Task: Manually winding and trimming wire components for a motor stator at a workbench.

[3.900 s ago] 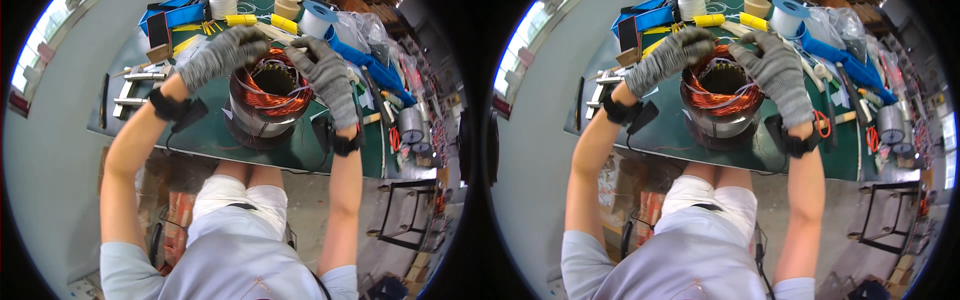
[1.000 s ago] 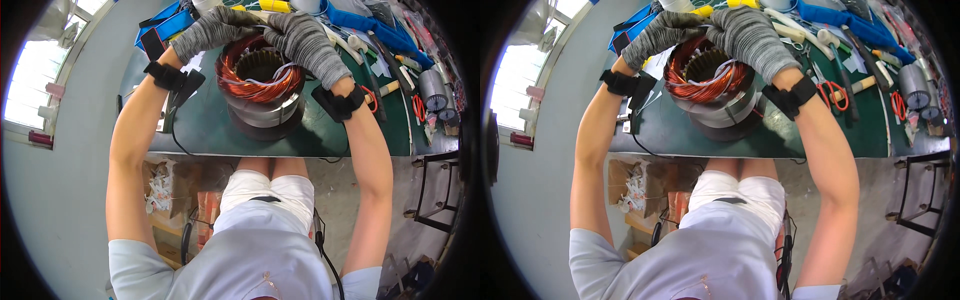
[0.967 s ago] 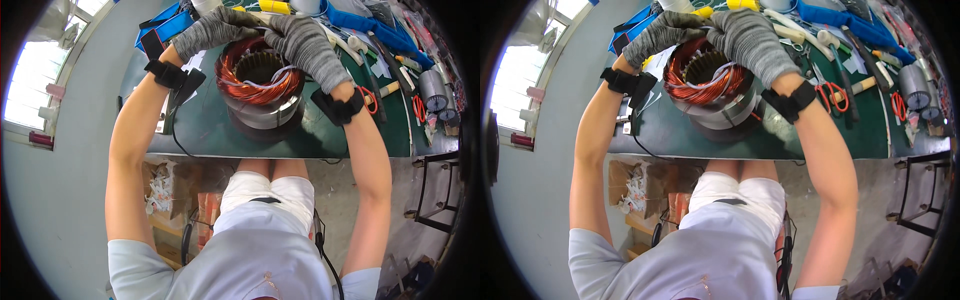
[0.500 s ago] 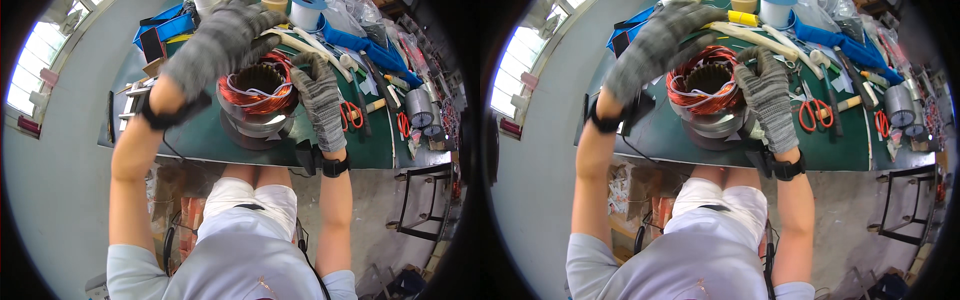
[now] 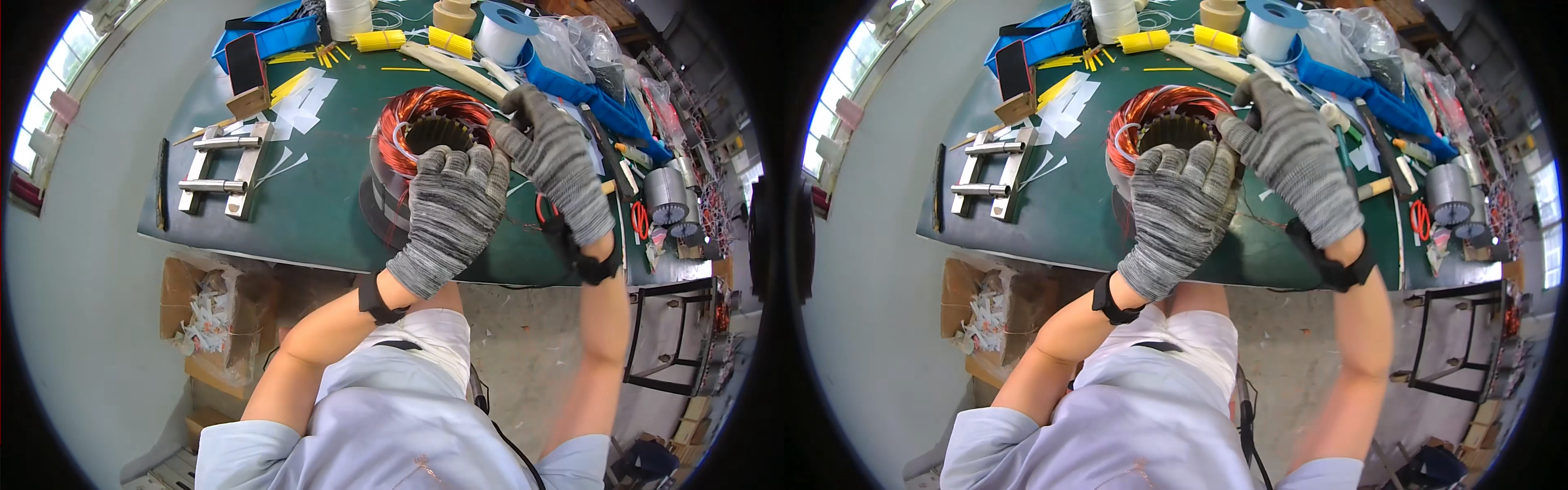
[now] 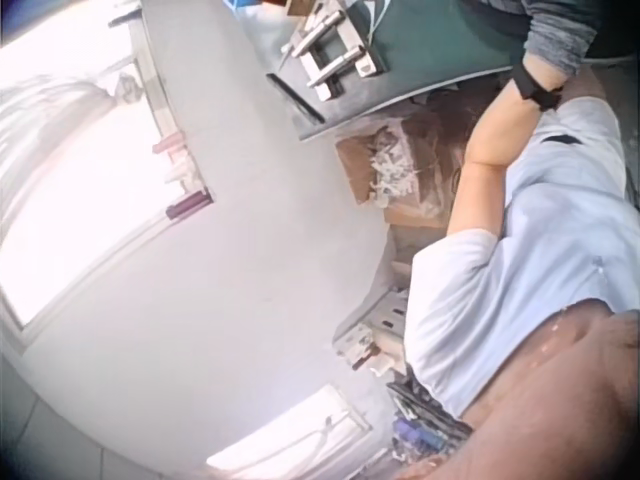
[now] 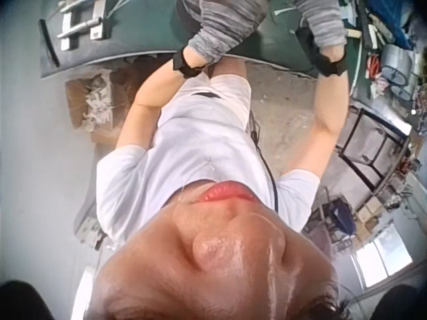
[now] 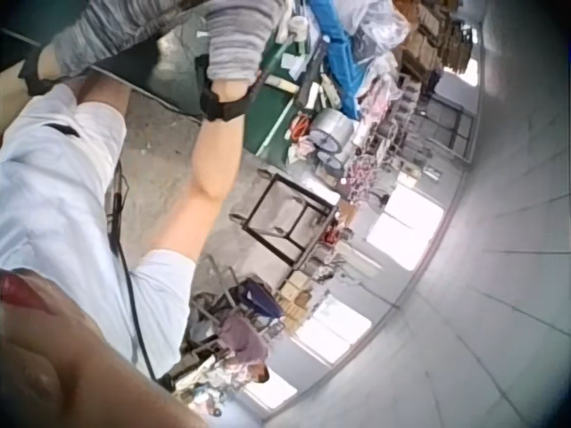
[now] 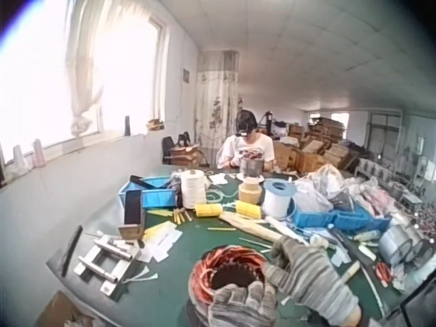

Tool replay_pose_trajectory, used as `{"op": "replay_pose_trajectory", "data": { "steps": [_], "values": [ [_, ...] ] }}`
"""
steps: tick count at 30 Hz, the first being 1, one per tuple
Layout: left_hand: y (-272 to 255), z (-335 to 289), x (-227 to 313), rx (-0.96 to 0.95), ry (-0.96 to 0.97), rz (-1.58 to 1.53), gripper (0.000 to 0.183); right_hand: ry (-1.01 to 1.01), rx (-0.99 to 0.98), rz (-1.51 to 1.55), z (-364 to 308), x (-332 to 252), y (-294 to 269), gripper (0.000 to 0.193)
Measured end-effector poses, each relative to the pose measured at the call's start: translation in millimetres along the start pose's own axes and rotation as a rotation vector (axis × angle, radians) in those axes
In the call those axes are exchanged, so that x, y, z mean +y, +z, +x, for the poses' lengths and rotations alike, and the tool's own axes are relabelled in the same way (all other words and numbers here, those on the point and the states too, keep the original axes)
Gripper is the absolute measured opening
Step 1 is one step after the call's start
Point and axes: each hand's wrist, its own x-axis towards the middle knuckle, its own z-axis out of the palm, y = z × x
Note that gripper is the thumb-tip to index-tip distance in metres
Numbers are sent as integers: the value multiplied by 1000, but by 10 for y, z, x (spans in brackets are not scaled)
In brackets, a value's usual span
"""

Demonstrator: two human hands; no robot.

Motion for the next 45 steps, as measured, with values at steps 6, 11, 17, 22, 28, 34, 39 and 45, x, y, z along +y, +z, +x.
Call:
{"op": "replay_pose_trajectory", "data": {
  "steps": [6, 11, 17, 22, 28, 34, 39, 45],
  "values": [
    [99, -13, 10, 30, 82, 31, 30, -823, 51, -816, 287, 48, 24, 21],
    [94, 31, 8, 20, 33, 41, 36, -849, -118, -625, 433, 146, -7, 19],
    [103, 18, 27, 60, 49, 14, 41, -368, -398, -319, 454, -208, -150, 28],
    [93, -10, -36, 60, 13, 44, 43, -274, -480, -604, 525, -268, -67, 34],
    [61, 29, 39, -2, 63, 42, 45, -120, -516, -657, 506, -261, -205, 37],
    [70, 5, 34, 12, 65, 20, 45, -213, -439, -604, 471, -231, -135, 37],
    [88, 22, 53, 16, 28, 10, 45, 61, -608, -533, 541, -251, -204, 35],
    [85, 23, 19, 66, 16, 0, 41, 126, -658, -387, 538, -209, -290, 32]
  ]
}}
